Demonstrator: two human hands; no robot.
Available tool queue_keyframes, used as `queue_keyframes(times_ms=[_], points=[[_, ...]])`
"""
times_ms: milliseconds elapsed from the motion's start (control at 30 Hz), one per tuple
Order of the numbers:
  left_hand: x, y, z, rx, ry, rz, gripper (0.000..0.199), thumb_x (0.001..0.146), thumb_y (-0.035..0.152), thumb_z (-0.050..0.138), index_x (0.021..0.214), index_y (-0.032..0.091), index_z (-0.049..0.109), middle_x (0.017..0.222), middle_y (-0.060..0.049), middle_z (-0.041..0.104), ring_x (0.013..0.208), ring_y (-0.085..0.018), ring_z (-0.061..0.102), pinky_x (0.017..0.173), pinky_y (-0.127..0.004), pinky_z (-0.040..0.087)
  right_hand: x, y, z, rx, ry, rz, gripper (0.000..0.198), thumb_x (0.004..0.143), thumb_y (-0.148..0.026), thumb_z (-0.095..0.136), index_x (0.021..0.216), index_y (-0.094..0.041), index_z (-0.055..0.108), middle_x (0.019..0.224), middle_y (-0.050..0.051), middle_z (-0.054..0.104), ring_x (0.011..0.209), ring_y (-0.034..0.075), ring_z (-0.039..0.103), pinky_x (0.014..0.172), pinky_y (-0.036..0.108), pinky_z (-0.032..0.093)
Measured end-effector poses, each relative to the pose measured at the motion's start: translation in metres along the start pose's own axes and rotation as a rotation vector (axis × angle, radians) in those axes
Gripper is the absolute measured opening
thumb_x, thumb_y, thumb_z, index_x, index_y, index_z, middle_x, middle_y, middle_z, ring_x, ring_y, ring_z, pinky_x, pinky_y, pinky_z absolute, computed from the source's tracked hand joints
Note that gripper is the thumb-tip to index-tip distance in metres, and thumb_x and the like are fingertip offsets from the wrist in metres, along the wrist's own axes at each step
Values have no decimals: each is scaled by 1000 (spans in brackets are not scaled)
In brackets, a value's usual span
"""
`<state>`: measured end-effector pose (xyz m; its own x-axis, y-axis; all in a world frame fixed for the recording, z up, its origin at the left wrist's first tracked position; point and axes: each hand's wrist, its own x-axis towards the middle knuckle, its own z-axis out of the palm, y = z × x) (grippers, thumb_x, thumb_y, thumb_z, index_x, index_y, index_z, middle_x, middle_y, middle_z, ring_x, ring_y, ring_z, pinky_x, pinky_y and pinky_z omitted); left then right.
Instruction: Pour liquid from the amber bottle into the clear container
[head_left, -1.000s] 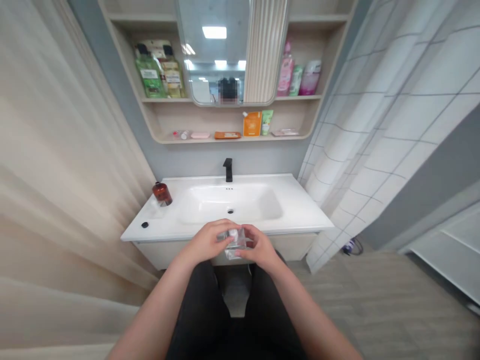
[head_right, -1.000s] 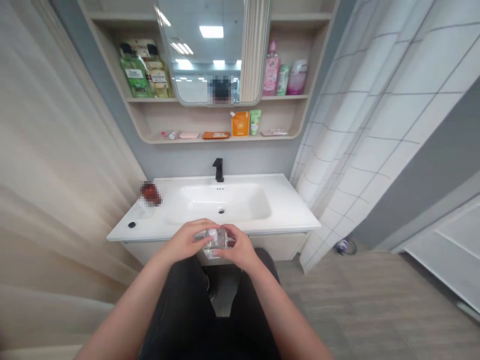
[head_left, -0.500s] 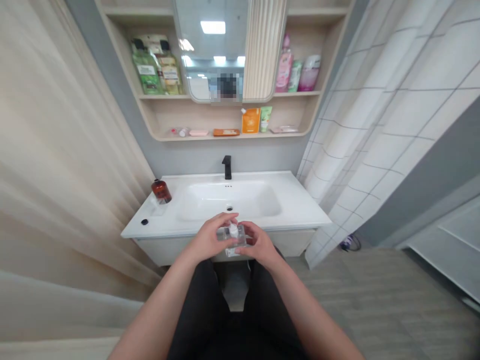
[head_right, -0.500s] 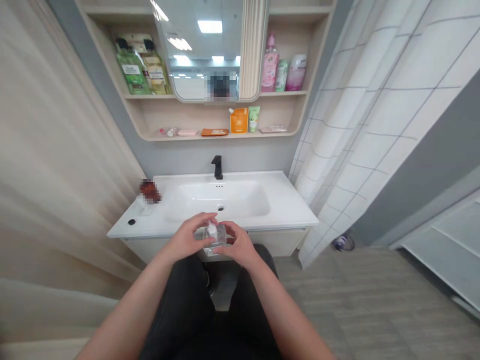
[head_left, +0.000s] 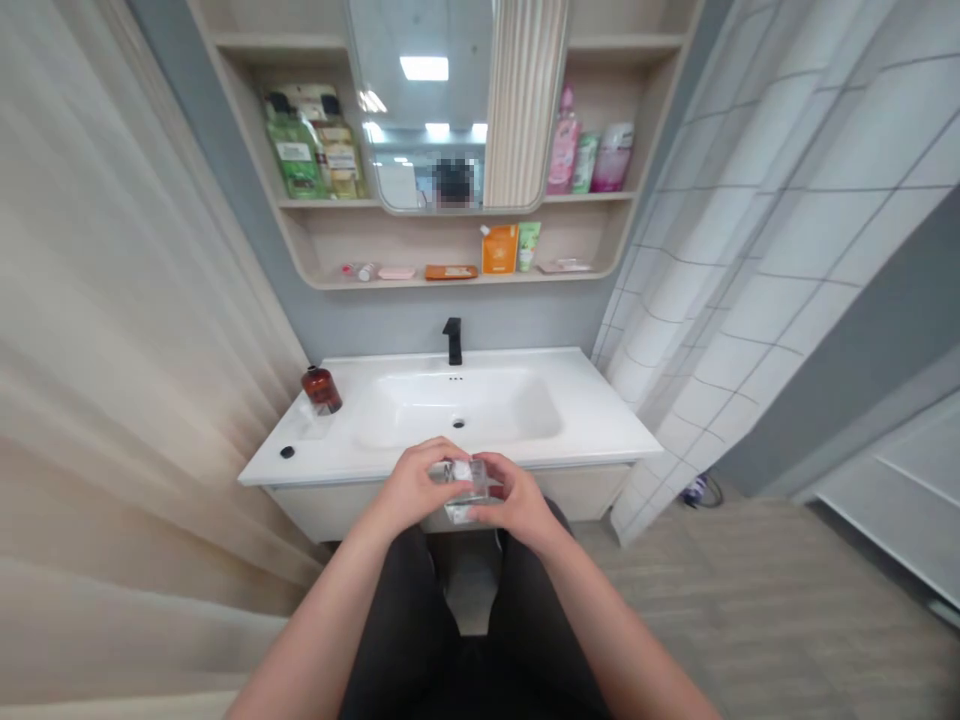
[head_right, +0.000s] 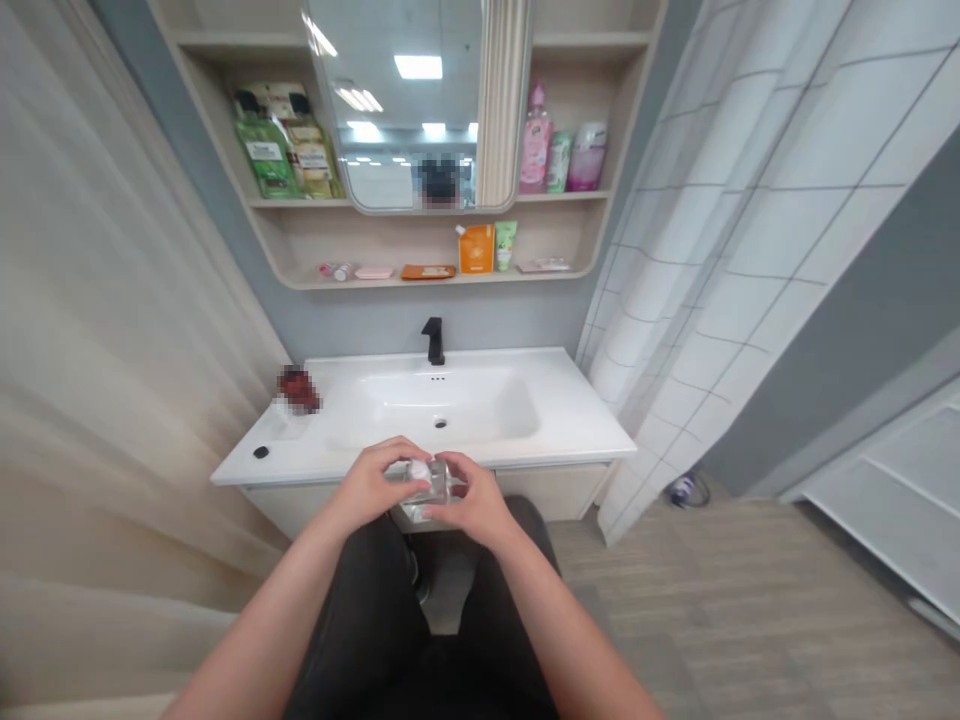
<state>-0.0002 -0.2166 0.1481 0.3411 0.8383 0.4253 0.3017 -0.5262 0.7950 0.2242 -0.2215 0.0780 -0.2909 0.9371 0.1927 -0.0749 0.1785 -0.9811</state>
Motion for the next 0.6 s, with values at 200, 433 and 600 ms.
queue_keyframes(times_ms=[200, 433, 600], points=[[-6, -28, -1, -328, -64, -141, 60, 75, 37, 99, 129, 20, 79, 113, -10, 84, 113, -28, 78, 106, -41, 59, 3, 9, -6, 118, -124, -15, 91, 57, -37, 112, 139, -30, 73, 139, 8, 77, 119, 29, 74, 103, 43, 60], [-15, -44, 9, -479, -211, -141, 63, 70, 45, 104, 124, 20, 81, 118, -11, 83, 117, -32, 78, 109, -45, 59, 7, 24, -15, 313, -363, 74, 97, 47, -37, 115, 136, -30, 77, 132, 6, 79, 120, 30, 74, 104, 42, 58], [-11, -59, 1, -396, -134, -104, 57, 84, 46, 94, 133, 23, 78, 149, -15, 73, 140, -33, 68, 125, -49, 49, 13, 29, -25, 209, -211, 34, 87, 53, -36, 113, 131, -30, 75, 129, 5, 76, 118, 28, 71, 102, 40, 57]])
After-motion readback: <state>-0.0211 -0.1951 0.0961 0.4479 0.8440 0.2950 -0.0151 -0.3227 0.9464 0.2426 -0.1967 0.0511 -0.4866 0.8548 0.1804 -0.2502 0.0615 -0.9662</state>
